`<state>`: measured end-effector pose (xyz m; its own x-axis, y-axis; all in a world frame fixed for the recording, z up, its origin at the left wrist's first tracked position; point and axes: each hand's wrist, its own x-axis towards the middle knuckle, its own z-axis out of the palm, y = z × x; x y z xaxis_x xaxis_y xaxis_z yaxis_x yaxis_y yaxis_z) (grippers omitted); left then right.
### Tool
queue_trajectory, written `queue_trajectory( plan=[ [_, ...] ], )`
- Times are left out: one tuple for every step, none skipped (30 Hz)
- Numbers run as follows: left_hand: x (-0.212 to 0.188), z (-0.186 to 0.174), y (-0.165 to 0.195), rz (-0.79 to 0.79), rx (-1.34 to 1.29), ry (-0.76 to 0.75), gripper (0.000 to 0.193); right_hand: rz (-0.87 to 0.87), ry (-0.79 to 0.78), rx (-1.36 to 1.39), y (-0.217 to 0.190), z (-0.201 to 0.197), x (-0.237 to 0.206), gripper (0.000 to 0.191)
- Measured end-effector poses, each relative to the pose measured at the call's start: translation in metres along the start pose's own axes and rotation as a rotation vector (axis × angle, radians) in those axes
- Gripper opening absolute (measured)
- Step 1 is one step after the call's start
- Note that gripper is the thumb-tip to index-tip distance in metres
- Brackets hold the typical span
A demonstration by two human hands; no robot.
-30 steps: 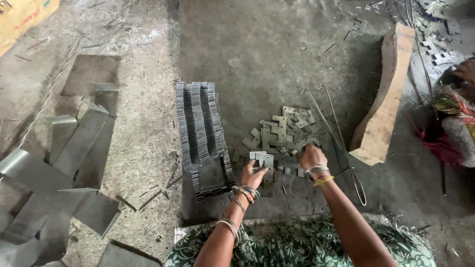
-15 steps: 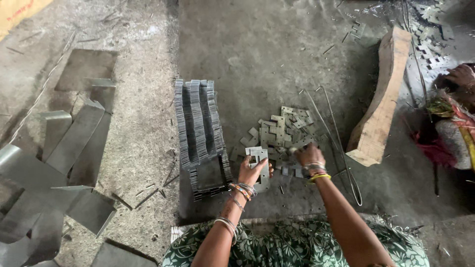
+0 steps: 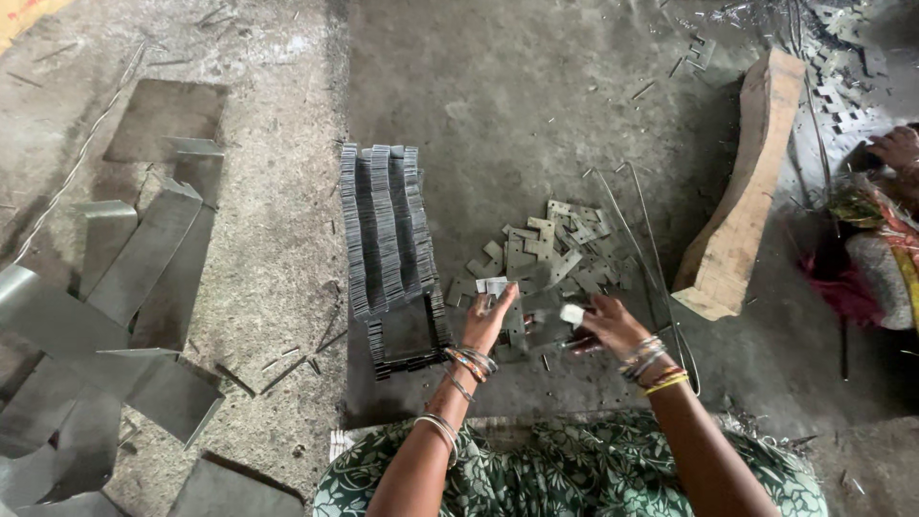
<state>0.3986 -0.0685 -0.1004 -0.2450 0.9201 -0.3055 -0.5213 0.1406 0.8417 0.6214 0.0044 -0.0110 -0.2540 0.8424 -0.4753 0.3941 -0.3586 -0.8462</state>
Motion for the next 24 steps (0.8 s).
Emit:
queue_trajectory(
  plan=[
    [-0.002, 0.000, -0.002, 0.017, -0.106, -0.041, 0.062, -0.115, 0.039, -0.325, 0.002, 0.005, -0.003, 0.057],
    [-0.004, 0.001, -0.003, -0.017, -0.127, -0.055, 0.054, -0.231, 0.082, -0.652, 0.004, 0.008, -0.006, 0.053],
    [-0.007, 0.001, -0.004, -0.053, -0.148, -0.069, 0.048, -0.212, 0.122, -0.817, 0.006, 0.012, -0.010, 0.056],
    [-0.010, 0.001, -0.004, -0.088, -0.167, -0.083, 0.042, -0.192, 0.163, -0.980, 0.008, 0.013, -0.013, 0.059],
    [-0.012, 0.001, -0.004, -0.083, -0.190, -0.094, 0.037, -0.173, 0.205, -1.143, 0.010, 0.013, -0.017, 0.063],
    [-0.014, 0.001, -0.002, -0.079, -0.213, -0.104, 0.031, -0.234, 0.221, -1.134, 0.012, 0.012, -0.019, 0.067],
    [-0.015, 0.002, 0.000, -0.078, -0.238, -0.115, 0.026, -0.293, 0.236, -1.127, 0.016, 0.010, -0.022, 0.071],
    [-0.017, 0.003, 0.003, -0.063, -0.227, -0.113, 0.025, -0.348, 0.250, -1.122, 0.019, 0.006, -0.024, 0.075],
    [-0.017, 0.004, 0.006, -0.054, -0.213, -0.116, 0.023, -0.289, 0.212, -1.113, 0.024, 0.003, -0.025, 0.067],
    [-0.018, 0.005, 0.010, -0.040, -0.200, -0.124, 0.022, -0.233, 0.179, -1.104, 0.028, -0.001, -0.025, 0.060],
    [-0.018, 0.006, 0.013, -0.041, -0.184, -0.115, 0.021, -0.185, 0.144, -1.097, 0.031, -0.004, -0.025, 0.053],
    [-0.019, 0.007, 0.015, -0.042, -0.168, -0.100, 0.020, -0.142, 0.099, -1.102, 0.034, -0.007, -0.024, 0.048],
    [-0.019, 0.008, 0.016, -0.048, -0.150, -0.082, 0.019, -0.096, 0.049, -1.104, 0.035, -0.009, -0.023, 0.043],
    [-0.019, 0.008, 0.016, -0.054, -0.150, -0.083, 0.024, -0.051, -0.003, -1.104, 0.035, -0.011, -0.022, 0.039],
    [-0.018, 0.007, 0.015, -0.059, -0.150, -0.085, 0.028, -0.030, 0.045, -1.050, 0.035, -0.013, -0.021, 0.038],
    [-0.017, 0.005, 0.012, -0.062, -0.149, -0.089, 0.032, -0.010, 0.094, -0.995, 0.033, -0.016, -0.019, 0.037],
    [-0.015, 0.003, 0.009, -0.087, -0.023, -0.025, 0.043, 0.009, 0.143, -0.941, 0.029, -0.018, -0.019, 0.036],
    [-0.012, 0.001, 0.005, -0.113, 0.102, 0.039, 0.055, -0.015, 0.070, -0.761, 0.022, -0.019, -0.018, 0.044],
    [-0.009, -0.001, 0.001, -0.138, 0.228, 0.104, 0.066, -0.024, -0.006, -0.539, 0.015, -0.021, -0.018, 0.046],
    [-0.005, -0.003, -0.004, 0.009, 0.311, 0.090, 0.055, -0.015, -0.075, -0.320, 0.006, -0.022, -0.017, 0.047],
    [-0.002, -0.003, -0.006, 0.156, 0.394, 0.073, 0.046, 0.017, -0.092, -0.279, -0.004, -0.021, -0.016, 0.049],
    [0.001, -0.003, -0.009, 0.309, 0.474, 0.054, 0.042, 0.048, -0.093, -0.260, -0.013, -0.020, -0.013, 0.050],
    [0.003, -0.003, -0.011, 0.217, 0.227, -0.042, 0.043, 0.069, -0.090, -0.262, -0.022, -0.017, -0.008, 0.052],
    [0.004, -0.003, -0.013, 0.123, -0.019, -0.133, 0.045, -0.019, -0.019, -0.474, -0.029, -0.012, -0.003, 0.054]
  ],
)
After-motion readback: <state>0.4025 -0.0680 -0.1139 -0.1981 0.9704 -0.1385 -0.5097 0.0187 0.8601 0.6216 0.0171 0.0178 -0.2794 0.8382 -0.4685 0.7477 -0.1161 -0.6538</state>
